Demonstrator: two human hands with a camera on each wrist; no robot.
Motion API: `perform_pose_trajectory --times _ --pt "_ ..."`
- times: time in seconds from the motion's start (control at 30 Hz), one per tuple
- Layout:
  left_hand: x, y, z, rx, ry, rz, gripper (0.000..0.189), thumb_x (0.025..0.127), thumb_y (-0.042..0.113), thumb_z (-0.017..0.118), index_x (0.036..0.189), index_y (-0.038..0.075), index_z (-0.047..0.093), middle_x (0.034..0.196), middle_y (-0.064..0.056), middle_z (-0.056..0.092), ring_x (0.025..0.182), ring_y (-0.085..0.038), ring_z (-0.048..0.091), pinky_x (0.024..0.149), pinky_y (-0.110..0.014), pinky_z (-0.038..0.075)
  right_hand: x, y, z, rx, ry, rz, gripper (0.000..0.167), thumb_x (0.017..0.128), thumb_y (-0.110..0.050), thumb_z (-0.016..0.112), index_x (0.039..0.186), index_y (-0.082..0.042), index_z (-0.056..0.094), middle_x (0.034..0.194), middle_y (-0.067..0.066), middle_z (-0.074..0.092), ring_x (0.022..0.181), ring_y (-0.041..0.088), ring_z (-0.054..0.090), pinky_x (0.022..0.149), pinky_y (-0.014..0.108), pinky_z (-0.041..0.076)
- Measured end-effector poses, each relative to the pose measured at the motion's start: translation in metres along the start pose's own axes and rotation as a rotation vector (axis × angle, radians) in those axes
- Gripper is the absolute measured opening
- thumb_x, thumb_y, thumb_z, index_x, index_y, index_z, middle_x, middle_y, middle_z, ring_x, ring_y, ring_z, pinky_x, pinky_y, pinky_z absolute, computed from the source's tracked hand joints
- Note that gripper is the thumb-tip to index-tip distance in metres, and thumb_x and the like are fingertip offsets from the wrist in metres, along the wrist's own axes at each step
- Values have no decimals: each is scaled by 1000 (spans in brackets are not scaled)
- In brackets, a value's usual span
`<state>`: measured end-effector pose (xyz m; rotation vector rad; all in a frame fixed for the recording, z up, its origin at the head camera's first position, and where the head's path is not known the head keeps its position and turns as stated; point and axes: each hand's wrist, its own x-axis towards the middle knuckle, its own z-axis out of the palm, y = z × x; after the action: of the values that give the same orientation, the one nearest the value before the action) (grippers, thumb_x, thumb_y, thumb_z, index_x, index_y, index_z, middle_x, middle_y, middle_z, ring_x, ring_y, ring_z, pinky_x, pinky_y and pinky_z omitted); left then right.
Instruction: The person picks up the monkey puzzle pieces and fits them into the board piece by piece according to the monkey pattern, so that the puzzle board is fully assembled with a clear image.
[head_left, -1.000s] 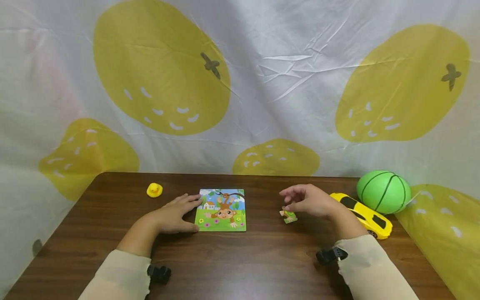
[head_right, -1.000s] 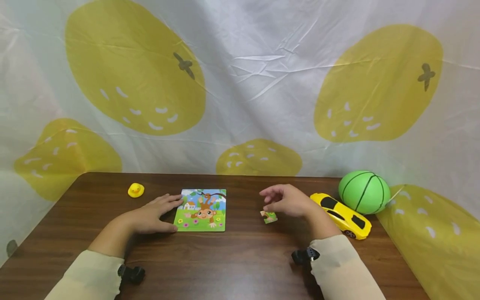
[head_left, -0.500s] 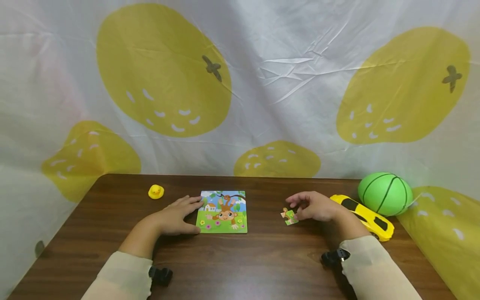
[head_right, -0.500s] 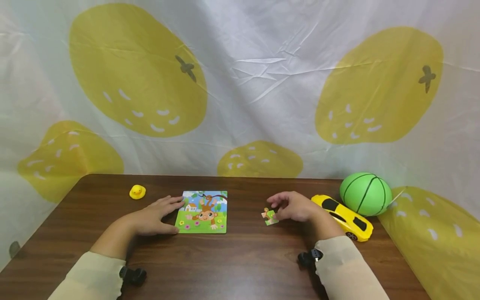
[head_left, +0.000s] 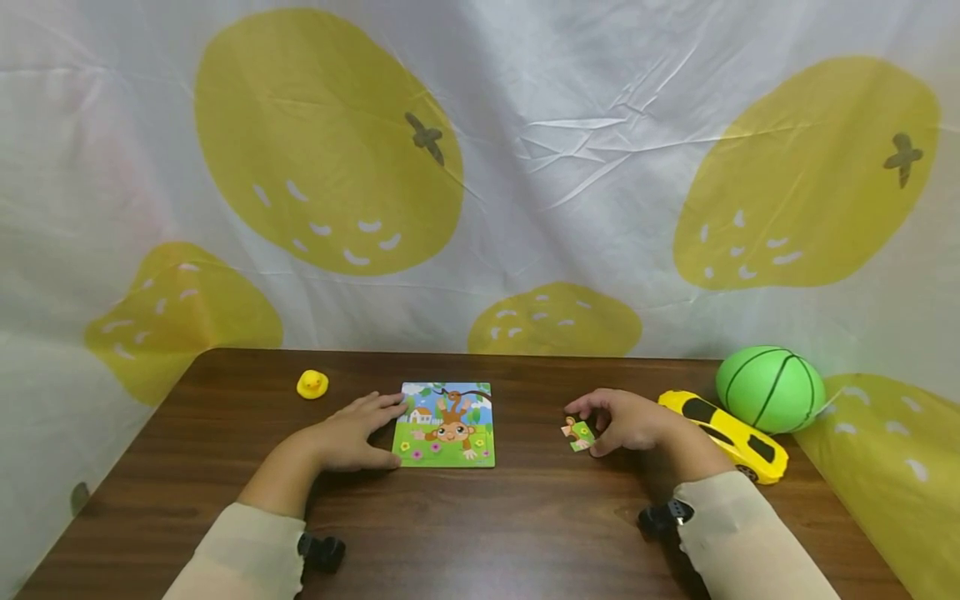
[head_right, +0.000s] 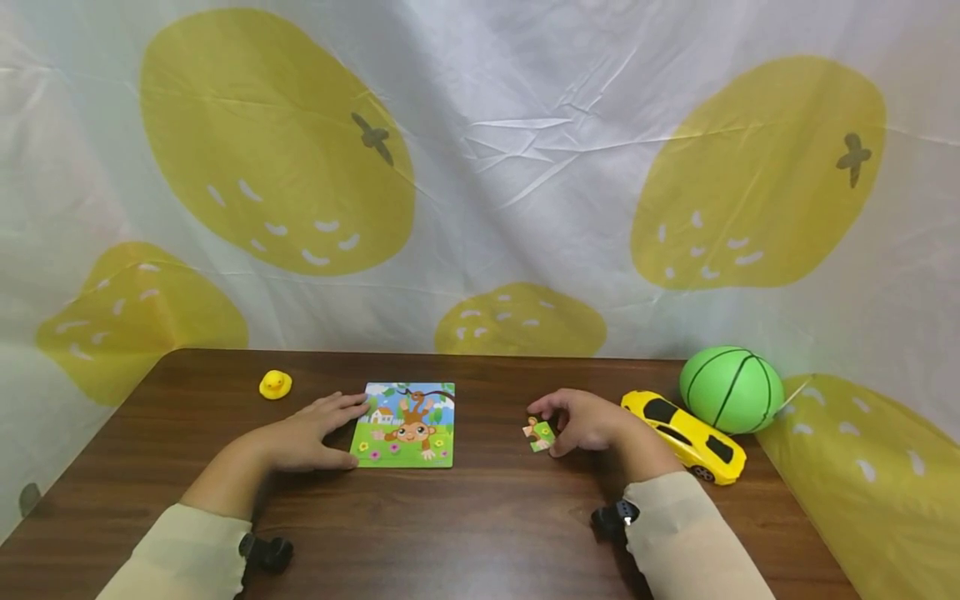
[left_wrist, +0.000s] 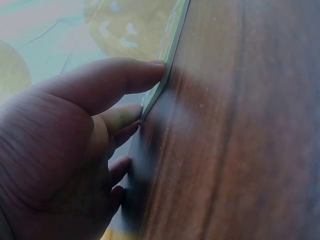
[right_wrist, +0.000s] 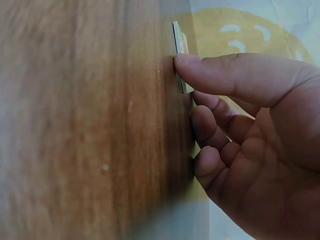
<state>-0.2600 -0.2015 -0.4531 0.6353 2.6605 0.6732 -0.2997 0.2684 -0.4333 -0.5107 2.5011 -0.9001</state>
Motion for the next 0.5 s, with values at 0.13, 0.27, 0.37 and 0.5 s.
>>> perform_pose_trajectory --times 0.13,0.27,0.37,0.5 --pt "-1 1 0 -2 -3 -1 93 92 53 76 168 17 37 181 -3 23 168 -44 9 130 -76 13 2 0 1 12 1 20 67 75 1 92 137 -9 70 119 11 60 99 25 54 77 31 54" --pt "0 0 0 -2 -5 -1 93 92 53 76 168 18 37 181 -2 23 169 -43 9 130 -75 12 5 -2 2 -6 15 34 65 75 -1 93 135 -7 71 115 10 61 93 22 54 72 29 53" --pt "0 -1 0 0 -4 3 93 92 53 76 168 17 37 181 -3 23 168 -44 9 130 -76 13 7 -4 2 -59 39 40 63 73 -7 96 132 -9 74 111 7 64 91 20 55 72 28 51" --pt "0 -2 0 2 -3 2 93 92 54 75 168 17 37 181 -3 23 169 -43 9 130 -75 13 10 -9 3 -129 73 42 59 73 -16 97 128 -11 75 107 5 67 93 19 57 78 29 49"
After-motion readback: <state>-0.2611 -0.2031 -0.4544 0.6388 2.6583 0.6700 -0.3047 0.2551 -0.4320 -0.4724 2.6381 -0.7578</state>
